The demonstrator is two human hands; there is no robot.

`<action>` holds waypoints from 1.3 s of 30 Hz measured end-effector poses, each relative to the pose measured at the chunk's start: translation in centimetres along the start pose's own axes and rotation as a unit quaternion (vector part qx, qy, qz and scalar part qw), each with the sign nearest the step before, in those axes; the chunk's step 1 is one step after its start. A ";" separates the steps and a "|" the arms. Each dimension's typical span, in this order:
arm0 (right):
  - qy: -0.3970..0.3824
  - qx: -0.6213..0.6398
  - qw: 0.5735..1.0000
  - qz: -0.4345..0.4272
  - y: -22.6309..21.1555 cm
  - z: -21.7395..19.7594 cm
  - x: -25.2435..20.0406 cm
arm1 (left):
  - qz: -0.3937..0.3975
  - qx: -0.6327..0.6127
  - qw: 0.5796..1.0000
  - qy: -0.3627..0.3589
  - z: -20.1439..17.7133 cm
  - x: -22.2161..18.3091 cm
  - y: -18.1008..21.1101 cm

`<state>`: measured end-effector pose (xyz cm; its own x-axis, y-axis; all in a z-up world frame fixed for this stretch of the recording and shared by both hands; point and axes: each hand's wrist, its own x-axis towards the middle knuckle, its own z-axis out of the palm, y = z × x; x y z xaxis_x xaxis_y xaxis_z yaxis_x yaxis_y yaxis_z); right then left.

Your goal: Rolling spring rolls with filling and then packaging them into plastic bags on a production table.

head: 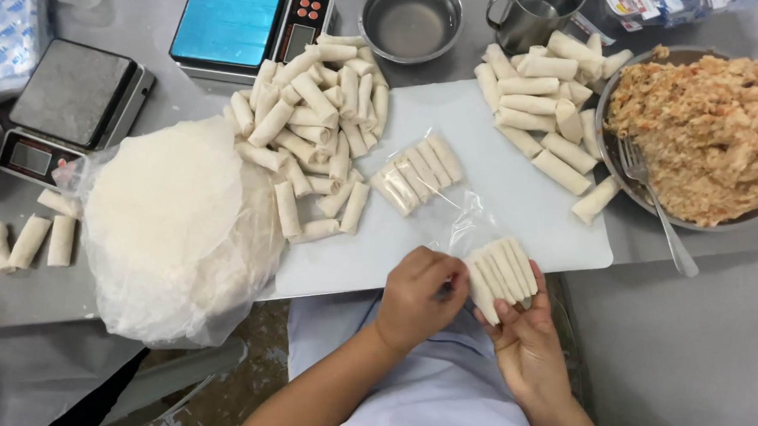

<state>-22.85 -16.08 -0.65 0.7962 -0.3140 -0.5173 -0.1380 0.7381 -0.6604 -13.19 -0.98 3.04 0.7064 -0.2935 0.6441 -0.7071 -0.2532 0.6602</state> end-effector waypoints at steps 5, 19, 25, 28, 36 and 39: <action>0.069 -0.069 0.995 0.007 -0.8 1.6 -1.2 | 0.080 0.041 0.995 -0.053 -0.9 -0.5 0.6; 0.036 -0.079 0.996 -0.004 -0.4 1.5 0.5 | -0.061 -0.058 0.993 -0.082 -1.0 -1.9 0.2; 0.054 -0.064 0.996 0.035 -0.8 4.1 0.1 | -0.084 -0.099 0.988 -0.084 -0.8 -2.4 0.1; 0.029 -0.049 0.997 -0.056 -0.1 3.9 0.4 | -0.091 -0.099 0.986 -0.100 -0.5 -2.6 -0.3; -0.148 -0.021 0.989 -0.003 1.2 0.6 1.9 | -0.083 -0.137 0.980 -0.117 -0.5 -2.0 0.3; -0.047 -0.442 0.892 -0.082 -2.8 -0.3 2.7 | -0.083 -0.086 0.988 -0.099 -0.1 -1.1 0.4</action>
